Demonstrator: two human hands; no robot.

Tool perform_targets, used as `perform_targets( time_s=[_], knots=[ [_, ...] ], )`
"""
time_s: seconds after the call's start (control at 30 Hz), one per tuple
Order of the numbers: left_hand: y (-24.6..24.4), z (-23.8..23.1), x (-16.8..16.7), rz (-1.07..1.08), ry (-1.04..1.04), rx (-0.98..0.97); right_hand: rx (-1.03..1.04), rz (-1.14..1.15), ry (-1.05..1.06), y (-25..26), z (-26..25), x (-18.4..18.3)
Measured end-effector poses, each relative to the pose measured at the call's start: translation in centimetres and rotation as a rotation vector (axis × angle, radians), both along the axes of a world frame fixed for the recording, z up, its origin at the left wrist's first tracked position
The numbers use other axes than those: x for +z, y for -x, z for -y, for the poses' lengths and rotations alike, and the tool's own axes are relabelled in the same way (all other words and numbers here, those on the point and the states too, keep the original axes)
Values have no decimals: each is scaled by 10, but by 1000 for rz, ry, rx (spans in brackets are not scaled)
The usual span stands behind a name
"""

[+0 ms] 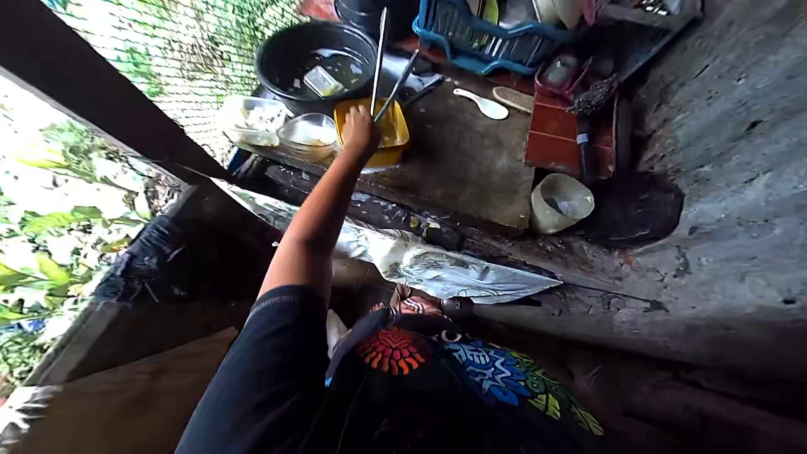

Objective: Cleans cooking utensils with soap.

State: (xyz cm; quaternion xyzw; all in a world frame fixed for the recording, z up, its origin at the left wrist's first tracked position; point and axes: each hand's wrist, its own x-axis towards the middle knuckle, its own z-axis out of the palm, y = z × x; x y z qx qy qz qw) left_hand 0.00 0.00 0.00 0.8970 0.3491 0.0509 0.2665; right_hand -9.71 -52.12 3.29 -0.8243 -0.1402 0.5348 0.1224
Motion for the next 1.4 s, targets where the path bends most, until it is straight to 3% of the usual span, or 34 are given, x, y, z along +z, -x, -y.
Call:
perform_targets(
  time_s=[0.1, 0.17, 0.27, 0.4, 0.53, 0.63, 0.73, 0.83, 0.97, 1.1, 1.4],
  knots=[
    [-37, -30, -28, -128, 115, 69, -336, 479, -556, -89, 0, -3],
    [-57, -54, -52, -190, 196, 33, -637, 542, -879, -134, -20, 3],
    [-77, -69, -63, -178, 237, 29, -831, 517, -1021, -169, -44, -2],
    [-71, -52, -44, -124, 158, 36, -539, 765, -914, -195, -56, -27],
    [-64, -41, 0, 152, 8, 77, -339, 1018, -635, -236, -62, -45],
    [-63, -35, 46, 438, -50, 54, -267, 1012, -493, -269, -77, -51],
    [-68, -25, 76, 647, -144, 55, -74, 854, -214, -297, -92, -61],
    [-75, -6, 70, 953, -72, 5, -3, 632, -22, -312, -102, -68],
    [-81, 52, 26, 1297, 277, -77, 3, 584, 47, -315, -101, -70],
    [-80, 100, -11, 1282, 520, 24, -27, 482, 194, -276, -142, 6],
    [-73, 136, -8, 1326, 912, 17, 72, 505, 332, -277, -153, -4]
  ],
)
